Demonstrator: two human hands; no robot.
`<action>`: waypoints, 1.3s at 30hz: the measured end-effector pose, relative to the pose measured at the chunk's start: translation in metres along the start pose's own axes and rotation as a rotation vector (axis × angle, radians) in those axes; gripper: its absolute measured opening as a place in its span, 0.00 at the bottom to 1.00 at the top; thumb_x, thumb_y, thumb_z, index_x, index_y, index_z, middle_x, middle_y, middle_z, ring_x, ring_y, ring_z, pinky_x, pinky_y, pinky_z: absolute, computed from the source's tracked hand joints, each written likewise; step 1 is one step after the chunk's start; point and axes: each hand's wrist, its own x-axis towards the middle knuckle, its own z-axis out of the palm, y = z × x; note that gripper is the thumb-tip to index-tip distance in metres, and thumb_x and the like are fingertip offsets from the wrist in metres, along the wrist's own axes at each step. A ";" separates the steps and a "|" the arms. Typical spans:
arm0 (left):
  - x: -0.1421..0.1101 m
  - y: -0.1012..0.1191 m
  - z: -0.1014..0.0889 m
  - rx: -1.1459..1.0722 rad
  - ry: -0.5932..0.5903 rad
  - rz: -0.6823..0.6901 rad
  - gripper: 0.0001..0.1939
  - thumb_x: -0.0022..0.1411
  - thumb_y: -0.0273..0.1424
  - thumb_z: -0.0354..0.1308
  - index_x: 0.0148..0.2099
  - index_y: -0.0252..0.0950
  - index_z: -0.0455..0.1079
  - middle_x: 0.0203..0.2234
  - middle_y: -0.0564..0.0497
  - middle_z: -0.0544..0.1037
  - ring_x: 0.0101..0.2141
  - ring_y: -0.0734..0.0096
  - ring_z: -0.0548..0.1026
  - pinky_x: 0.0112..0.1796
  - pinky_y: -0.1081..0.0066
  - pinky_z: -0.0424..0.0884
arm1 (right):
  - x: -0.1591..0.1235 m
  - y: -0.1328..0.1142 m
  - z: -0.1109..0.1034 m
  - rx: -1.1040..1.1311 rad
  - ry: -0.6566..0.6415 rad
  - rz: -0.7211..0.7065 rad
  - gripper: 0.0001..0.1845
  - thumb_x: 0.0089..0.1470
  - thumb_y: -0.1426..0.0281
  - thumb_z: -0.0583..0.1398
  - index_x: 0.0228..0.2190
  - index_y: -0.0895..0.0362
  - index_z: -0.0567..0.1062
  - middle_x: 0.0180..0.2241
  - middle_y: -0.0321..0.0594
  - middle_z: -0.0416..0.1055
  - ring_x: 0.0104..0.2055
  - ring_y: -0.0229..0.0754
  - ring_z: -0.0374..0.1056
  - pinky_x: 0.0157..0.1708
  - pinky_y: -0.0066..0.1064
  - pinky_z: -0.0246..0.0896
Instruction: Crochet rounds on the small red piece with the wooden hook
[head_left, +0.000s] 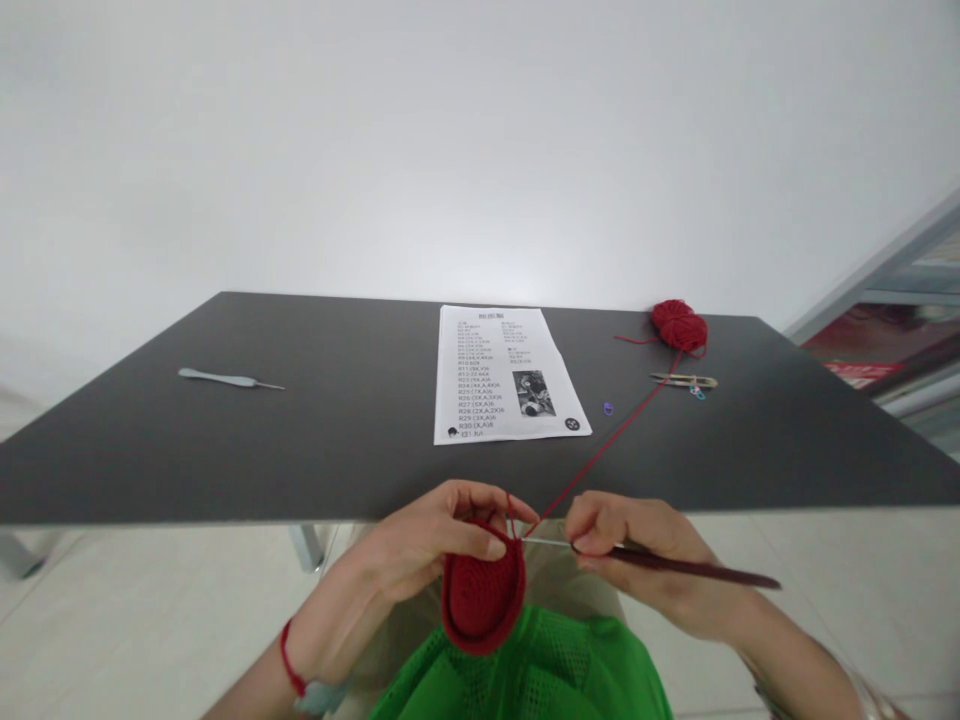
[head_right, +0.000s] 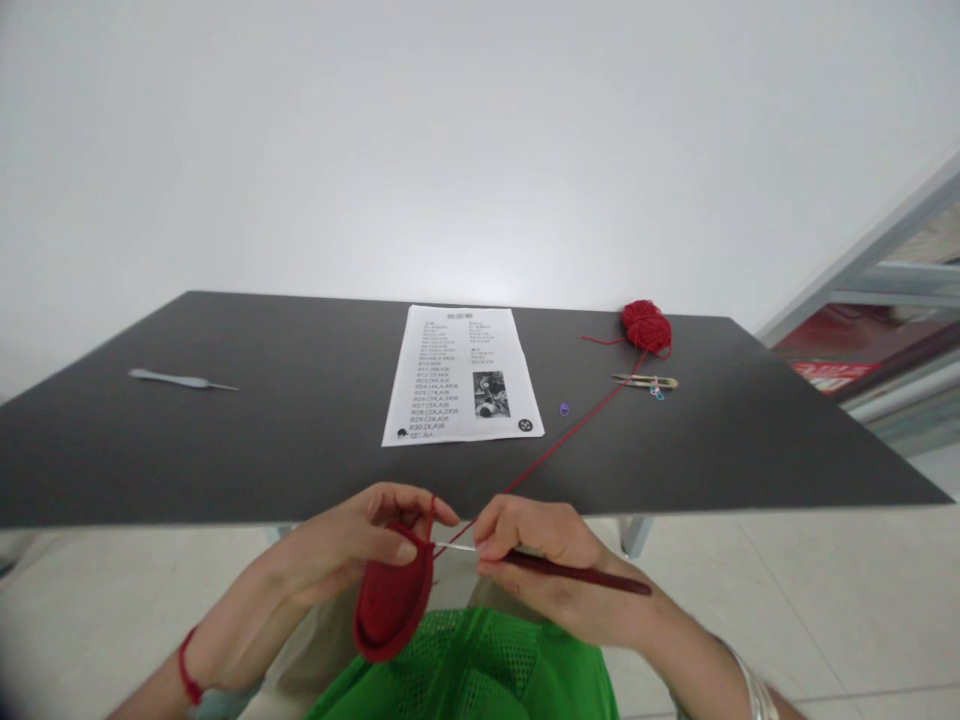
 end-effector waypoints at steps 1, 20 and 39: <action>0.000 0.001 0.000 0.005 -0.006 -0.003 0.16 0.43 0.24 0.67 0.39 0.35 0.80 0.25 0.53 0.75 0.23 0.77 0.68 0.26 0.77 0.62 | 0.001 -0.001 -0.001 0.006 -0.007 0.004 0.09 0.55 0.74 0.62 0.24 0.55 0.72 0.27 0.37 0.74 0.25 0.35 0.68 0.24 0.25 0.61; 0.003 0.001 0.016 0.475 0.399 0.291 0.09 0.48 0.23 0.59 0.34 0.34 0.76 0.26 0.54 0.76 0.28 0.72 0.71 0.31 0.73 0.64 | 0.011 0.027 0.026 1.103 0.203 0.565 0.11 0.49 0.72 0.67 0.23 0.57 0.69 0.22 0.33 0.71 0.17 0.28 0.56 0.14 0.20 0.61; 0.004 -0.001 0.023 0.166 0.430 0.353 0.13 0.46 0.23 0.64 0.38 0.34 0.77 0.22 0.58 0.74 0.24 0.78 0.70 0.29 0.77 0.64 | 0.002 0.026 0.027 0.469 0.305 0.173 0.08 0.55 0.72 0.64 0.25 0.56 0.72 0.24 0.31 0.67 0.24 0.33 0.67 0.27 0.25 0.65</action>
